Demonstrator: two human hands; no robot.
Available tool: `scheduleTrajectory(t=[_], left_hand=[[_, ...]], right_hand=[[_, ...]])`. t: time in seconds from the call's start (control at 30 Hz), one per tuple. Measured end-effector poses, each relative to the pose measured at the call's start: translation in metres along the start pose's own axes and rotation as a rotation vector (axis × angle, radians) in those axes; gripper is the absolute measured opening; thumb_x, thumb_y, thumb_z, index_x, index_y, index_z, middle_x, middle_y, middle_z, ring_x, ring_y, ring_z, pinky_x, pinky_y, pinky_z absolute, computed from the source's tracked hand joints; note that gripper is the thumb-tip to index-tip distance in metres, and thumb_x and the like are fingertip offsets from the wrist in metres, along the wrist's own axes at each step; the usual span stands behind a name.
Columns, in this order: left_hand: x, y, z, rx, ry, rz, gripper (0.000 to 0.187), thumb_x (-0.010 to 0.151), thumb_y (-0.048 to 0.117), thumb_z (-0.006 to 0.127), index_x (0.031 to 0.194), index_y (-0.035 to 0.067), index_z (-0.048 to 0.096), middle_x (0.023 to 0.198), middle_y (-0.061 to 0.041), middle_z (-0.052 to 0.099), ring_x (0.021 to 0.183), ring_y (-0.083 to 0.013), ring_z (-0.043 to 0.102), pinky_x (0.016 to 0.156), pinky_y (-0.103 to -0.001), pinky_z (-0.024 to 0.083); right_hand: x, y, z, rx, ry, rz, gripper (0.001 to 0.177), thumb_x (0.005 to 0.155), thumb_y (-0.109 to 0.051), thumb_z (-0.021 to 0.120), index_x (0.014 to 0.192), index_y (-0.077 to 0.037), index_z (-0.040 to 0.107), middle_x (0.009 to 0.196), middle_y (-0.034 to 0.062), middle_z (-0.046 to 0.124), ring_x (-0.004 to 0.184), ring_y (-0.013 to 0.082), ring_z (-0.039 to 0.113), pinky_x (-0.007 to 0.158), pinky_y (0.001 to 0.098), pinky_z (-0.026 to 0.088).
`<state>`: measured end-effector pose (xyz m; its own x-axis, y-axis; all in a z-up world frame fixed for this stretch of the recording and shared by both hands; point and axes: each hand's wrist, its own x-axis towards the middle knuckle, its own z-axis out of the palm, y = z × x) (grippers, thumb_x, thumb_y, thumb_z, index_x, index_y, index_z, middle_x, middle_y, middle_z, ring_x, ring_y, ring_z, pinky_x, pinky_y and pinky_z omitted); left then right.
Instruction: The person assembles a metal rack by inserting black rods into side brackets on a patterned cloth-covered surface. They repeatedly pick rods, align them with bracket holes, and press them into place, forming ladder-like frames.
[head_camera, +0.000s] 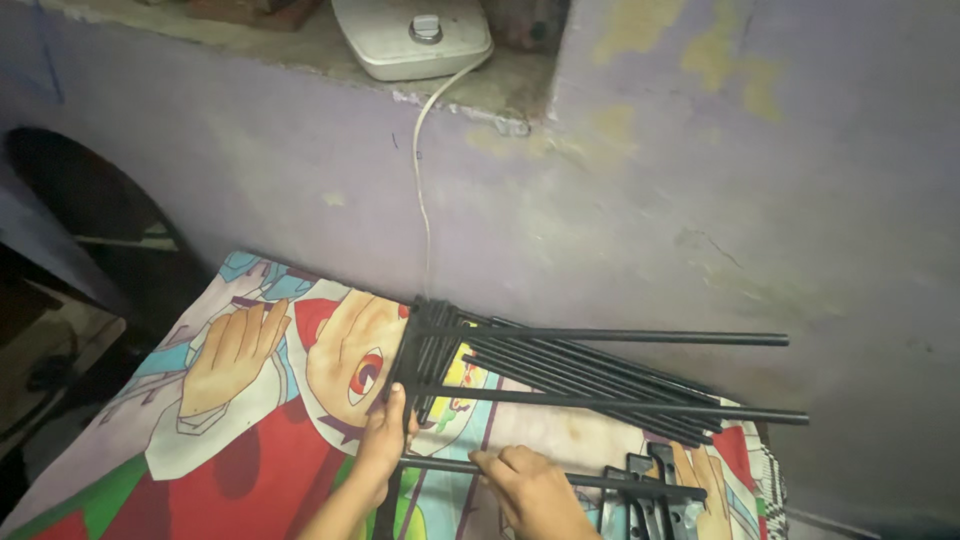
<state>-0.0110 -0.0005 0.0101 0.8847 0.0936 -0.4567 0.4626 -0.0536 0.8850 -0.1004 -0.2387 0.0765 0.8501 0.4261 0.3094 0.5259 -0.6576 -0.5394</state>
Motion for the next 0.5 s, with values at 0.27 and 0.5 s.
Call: scheduleTrajectory(t=[0.27, 0.5], left_hand=[[-0.019, 0.008, -0.001, -0.052, -0.059, -0.037, 0.07, 0.099, 0.067, 0.034, 0.065, 0.009, 0.053, 0.059, -0.002, 0.048, 0.058, -0.0156, 0.047, 0.06, -0.031, 0.038], [-0.033, 0.016, -0.004, -0.056, -0.015, -0.001, 0.068, 0.098, 0.068, 0.035, 0.066, 0.01, 0.051, 0.059, -0.001, 0.047, 0.055, -0.0145, 0.042, 0.051, -0.032, 0.032]], right_hand=[[-0.001, -0.024, -0.02, -0.043, -0.091, 0.092, 0.038, 0.082, -0.005, 0.069, 0.12, -0.008, 0.072, 0.085, 0.013, 0.063, 0.08, 0.0349, 0.066, 0.071, 0.0449, 0.054], [0.002, -0.043, -0.029, -0.153, -0.021, 0.043, 0.03, 0.081, -0.007, 0.069, 0.111, -0.008, 0.072, 0.077, 0.0112, 0.063, 0.074, 0.0326, 0.066, 0.062, 0.0442, 0.053]])
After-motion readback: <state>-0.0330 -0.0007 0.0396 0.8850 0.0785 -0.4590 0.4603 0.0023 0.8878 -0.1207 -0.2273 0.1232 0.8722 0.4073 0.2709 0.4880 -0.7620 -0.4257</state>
